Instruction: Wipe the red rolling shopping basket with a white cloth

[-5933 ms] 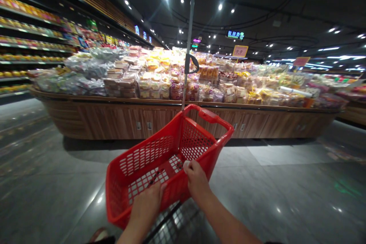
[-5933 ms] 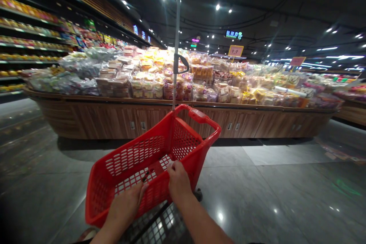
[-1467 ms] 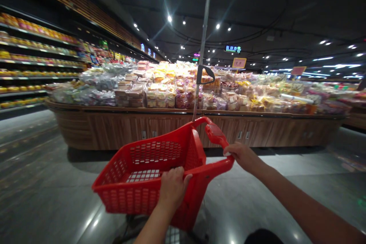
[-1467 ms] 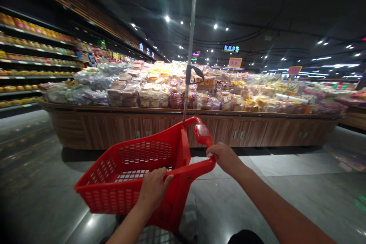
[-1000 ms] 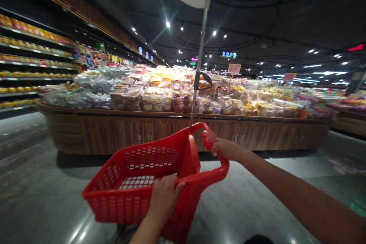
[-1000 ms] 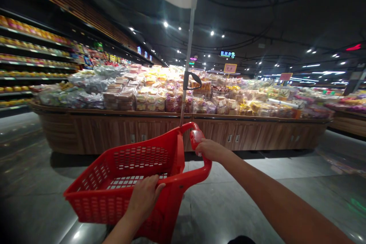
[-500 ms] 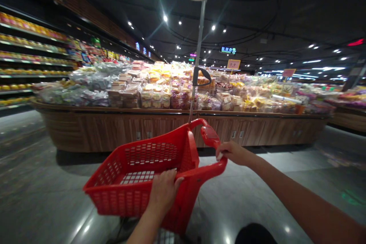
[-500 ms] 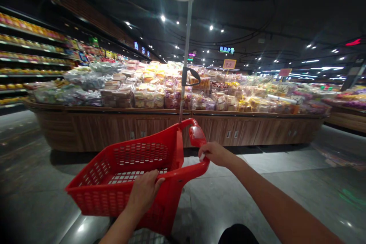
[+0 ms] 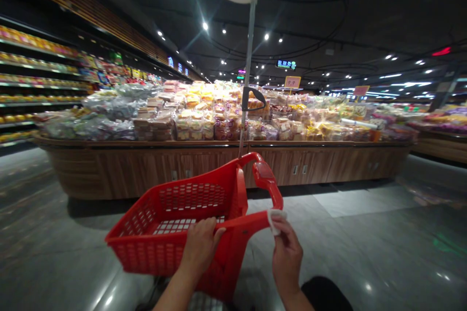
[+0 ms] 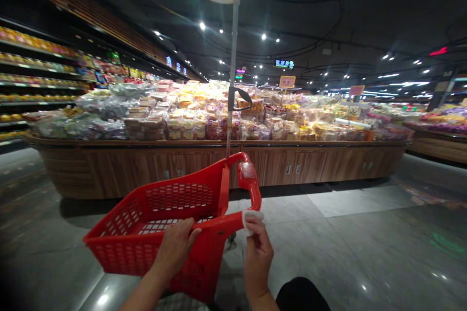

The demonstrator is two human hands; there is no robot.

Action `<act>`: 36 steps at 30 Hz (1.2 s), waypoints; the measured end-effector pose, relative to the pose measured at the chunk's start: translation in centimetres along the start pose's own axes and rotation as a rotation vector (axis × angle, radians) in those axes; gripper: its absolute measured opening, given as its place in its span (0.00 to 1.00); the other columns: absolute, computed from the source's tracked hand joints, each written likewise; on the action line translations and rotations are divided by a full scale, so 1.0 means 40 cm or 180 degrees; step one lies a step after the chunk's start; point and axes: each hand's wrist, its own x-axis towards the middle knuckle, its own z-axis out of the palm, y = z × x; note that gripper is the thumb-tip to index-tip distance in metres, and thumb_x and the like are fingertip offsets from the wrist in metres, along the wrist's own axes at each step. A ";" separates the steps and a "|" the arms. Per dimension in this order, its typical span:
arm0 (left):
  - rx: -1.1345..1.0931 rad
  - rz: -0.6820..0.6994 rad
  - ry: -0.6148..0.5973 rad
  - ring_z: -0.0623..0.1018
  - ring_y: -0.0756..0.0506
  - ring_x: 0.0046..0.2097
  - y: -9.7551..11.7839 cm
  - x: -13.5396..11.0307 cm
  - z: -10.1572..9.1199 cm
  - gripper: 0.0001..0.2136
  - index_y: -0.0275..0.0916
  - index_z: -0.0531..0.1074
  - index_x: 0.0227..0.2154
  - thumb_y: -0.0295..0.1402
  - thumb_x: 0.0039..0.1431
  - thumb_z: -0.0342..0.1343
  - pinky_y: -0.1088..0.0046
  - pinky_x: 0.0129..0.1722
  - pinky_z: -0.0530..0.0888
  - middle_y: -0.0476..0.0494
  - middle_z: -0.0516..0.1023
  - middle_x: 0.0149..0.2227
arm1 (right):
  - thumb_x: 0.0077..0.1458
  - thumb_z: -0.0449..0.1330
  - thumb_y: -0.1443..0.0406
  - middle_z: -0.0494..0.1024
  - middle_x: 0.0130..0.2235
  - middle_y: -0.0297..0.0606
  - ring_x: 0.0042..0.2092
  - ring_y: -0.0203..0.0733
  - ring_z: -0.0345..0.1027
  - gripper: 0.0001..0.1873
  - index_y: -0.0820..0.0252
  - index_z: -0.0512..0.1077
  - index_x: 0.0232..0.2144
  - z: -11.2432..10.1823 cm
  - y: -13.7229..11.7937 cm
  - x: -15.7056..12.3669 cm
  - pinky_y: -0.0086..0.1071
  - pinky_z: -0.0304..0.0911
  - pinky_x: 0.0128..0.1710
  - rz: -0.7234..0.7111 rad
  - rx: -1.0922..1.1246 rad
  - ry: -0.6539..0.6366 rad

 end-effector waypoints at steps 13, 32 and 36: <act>-0.0249 0.0104 0.0141 0.74 0.42 0.37 -0.015 -0.005 -0.002 0.22 0.38 0.69 0.34 0.46 0.64 0.34 0.62 0.40 0.65 0.43 0.76 0.34 | 0.54 0.54 0.69 0.76 0.42 0.38 0.48 0.43 0.68 0.07 0.57 0.71 0.34 -0.026 -0.035 0.076 0.40 0.60 0.52 0.0054 -0.0146 0.0093; -0.0886 0.0589 0.0233 0.73 0.40 0.42 0.231 0.007 -0.170 0.20 0.37 0.69 0.42 0.48 0.56 0.50 0.58 0.43 0.70 0.40 0.75 0.39 | 0.53 0.51 0.75 0.76 0.31 0.35 0.36 0.38 0.67 0.14 0.58 0.75 0.32 0.016 -0.135 0.350 0.31 0.61 0.38 -0.0789 -0.1750 -0.3655; -0.0807 0.0288 0.0013 0.72 0.40 0.37 0.261 0.015 -0.139 0.15 0.38 0.70 0.32 0.46 0.55 0.52 0.59 0.38 0.68 0.43 0.74 0.33 | 0.55 0.50 0.73 0.76 0.31 0.35 0.35 0.37 0.66 0.14 0.57 0.76 0.30 0.027 -0.155 0.405 0.30 0.60 0.37 -0.1012 -0.1818 -0.4311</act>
